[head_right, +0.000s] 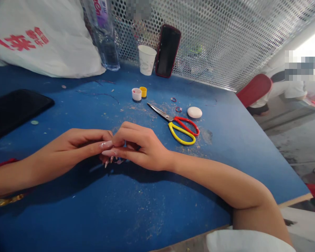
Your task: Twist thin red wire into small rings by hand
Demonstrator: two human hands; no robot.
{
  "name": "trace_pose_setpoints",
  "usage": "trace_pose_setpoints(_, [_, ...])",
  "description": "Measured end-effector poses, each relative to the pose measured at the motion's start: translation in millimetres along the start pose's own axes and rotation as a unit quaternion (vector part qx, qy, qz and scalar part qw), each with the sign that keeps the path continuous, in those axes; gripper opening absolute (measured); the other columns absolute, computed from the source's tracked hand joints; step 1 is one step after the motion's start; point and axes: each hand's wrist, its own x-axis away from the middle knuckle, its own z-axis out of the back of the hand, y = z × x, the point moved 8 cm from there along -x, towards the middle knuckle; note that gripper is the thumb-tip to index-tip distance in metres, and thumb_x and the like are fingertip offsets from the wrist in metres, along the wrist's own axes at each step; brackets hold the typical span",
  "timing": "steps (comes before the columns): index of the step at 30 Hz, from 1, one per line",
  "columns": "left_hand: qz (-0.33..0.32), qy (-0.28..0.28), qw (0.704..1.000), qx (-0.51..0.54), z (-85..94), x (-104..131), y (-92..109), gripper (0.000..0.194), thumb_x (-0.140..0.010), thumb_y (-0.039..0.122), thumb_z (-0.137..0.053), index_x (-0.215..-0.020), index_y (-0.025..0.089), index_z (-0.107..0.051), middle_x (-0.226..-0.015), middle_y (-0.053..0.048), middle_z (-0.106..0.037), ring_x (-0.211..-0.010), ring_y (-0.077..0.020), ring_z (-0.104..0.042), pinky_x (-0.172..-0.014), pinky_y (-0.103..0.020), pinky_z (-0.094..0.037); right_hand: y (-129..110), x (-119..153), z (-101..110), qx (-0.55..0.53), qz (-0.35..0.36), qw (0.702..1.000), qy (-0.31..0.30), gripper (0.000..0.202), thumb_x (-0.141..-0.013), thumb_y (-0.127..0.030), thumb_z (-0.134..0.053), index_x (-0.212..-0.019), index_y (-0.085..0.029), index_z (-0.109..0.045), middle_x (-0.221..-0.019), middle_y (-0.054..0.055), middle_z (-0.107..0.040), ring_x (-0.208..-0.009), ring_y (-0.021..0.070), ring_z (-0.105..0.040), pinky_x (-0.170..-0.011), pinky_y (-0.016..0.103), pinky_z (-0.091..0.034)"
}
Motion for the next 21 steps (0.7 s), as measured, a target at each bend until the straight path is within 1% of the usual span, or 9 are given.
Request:
trace_pose_setpoints(4, [0.012, -0.001, 1.0, 0.008, -1.0, -1.9, 4.8, 0.027, -0.095, 0.03, -0.064, -0.072, 0.02, -0.072, -0.064, 0.004, -0.07, -0.059, -0.0097, -0.066, -0.058, -0.013, -0.055, 2.7, -1.0, 2.9, -0.008, -0.026, 1.0, 0.013, 0.02, -0.103, -0.024, -0.075, -0.087, -0.017, -0.064, -0.081, -0.003, -0.059, -0.073, 0.0104, -0.054, -0.069, 0.024, -0.046])
trace_pose_setpoints(8, [0.01, 0.016, 1.0, 0.017, 1.5, -1.6, 5.3, 0.025, -0.094, 0.03, -0.066, -0.073, 0.02, -0.074, -0.063, 0.004, -0.07, -0.057, -0.009, -0.064, -0.057, -0.012, -0.055, 3.2, -1.9, 4.6, -0.048, -0.054, 0.997, 0.02, 0.02, -0.103, -0.021, -0.074, -0.086, -0.017, -0.063, -0.083, -0.003, -0.06, -0.073, 0.0086, -0.055, -0.069, 0.023, -0.047])
trace_pose_setpoints(13, [0.011, 0.026, 0.999, 0.023, 3.5, -0.3, 0.1, 0.023, -0.094, 0.028, -0.067, -0.076, 0.021, -0.078, -0.068, 0.002, -0.076, -0.063, -0.0111, -0.071, -0.061, -0.013, -0.058, 9.0, -0.9, 6.8, -0.095, -0.088, 0.991, 0.036, 0.021, -0.103, -0.022, -0.073, -0.086, -0.017, -0.062, -0.083, -0.004, -0.06, -0.072, 0.0076, -0.054, -0.067, 0.022, -0.045])
trace_pose_setpoints(17, [0.007, 0.019, 1.0, 0.022, 2.7, -0.7, -0.5, 0.024, -0.097, 0.027, -0.066, -0.077, 0.021, -0.079, -0.07, 0.001, -0.078, -0.065, -0.0122, -0.074, -0.063, -0.014, -0.06, 15.5, 0.6, 8.4, -0.119, -0.101, 0.986, 0.052, 0.024, -0.103, -0.029, -0.074, -0.086, -0.018, -0.061, -0.082, -0.004, -0.059, -0.071, 0.0082, -0.052, -0.066, 0.022, -0.044])
trace_pose_setpoints(21, [0.002, 0.023, 1.0, 0.018, 3.0, -0.7, 0.2, 0.024, -0.096, 0.027, -0.067, -0.076, 0.021, -0.078, -0.069, 0.002, -0.077, -0.064, -0.0126, -0.074, -0.063, -0.014, -0.06, 23.5, 2.4, 6.1, -0.138, -0.157, 0.976, 0.056, 0.032, -0.103, -0.043, -0.073, -0.088, -0.019, -0.058, -0.08, -0.005, -0.056, -0.065, 0.0079, -0.051, -0.062, 0.023, -0.043])
